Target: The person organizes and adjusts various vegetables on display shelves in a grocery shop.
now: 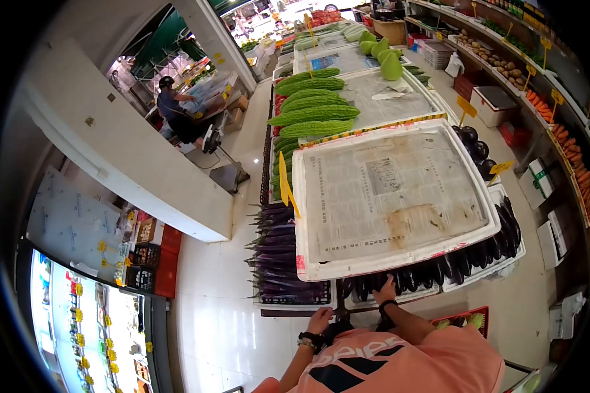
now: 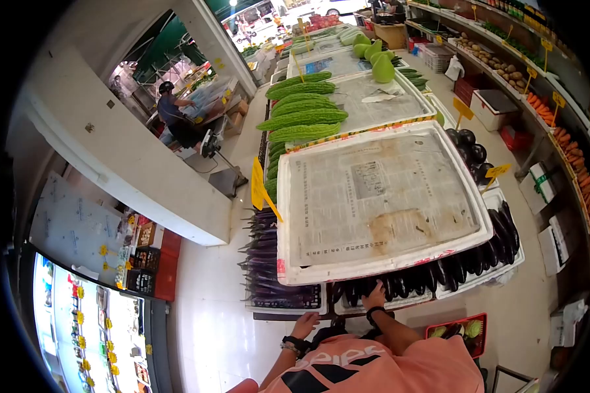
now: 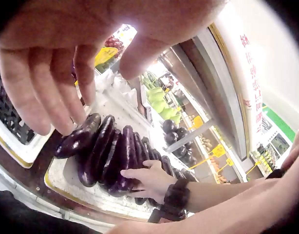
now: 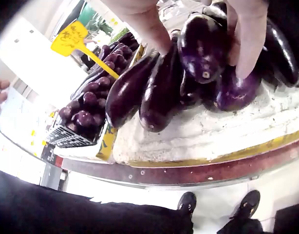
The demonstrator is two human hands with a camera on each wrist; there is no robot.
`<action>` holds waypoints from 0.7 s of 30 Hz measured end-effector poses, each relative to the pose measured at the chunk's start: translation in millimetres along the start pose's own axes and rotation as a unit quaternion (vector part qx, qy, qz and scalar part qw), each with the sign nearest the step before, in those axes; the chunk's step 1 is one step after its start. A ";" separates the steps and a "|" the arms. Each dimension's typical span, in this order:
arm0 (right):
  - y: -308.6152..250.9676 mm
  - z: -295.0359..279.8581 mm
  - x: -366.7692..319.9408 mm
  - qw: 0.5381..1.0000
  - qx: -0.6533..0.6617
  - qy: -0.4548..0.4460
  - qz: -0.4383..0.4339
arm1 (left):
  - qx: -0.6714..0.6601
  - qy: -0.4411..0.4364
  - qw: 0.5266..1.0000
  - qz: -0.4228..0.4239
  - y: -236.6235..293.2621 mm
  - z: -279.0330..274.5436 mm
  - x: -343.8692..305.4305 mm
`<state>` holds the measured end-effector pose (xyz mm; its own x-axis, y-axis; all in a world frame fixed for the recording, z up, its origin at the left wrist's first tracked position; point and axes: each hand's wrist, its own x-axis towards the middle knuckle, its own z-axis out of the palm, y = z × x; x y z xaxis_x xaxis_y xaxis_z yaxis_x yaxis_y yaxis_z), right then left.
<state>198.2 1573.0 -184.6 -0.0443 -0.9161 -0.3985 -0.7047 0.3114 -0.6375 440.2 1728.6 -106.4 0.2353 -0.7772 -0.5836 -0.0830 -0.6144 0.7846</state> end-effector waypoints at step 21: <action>-16.2 30.1 61.2 0.987 -0.094 -0.111 0.063 | -0.020 0.079 0.997 -0.008 -32.7 -29.4 -36.0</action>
<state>228.2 1519.4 -218.5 0.0018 -0.7884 -0.6151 -0.8237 0.3477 -0.4480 462.9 1780.7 -105.0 0.3858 -0.7345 -0.5582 -0.0404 -0.6179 0.7852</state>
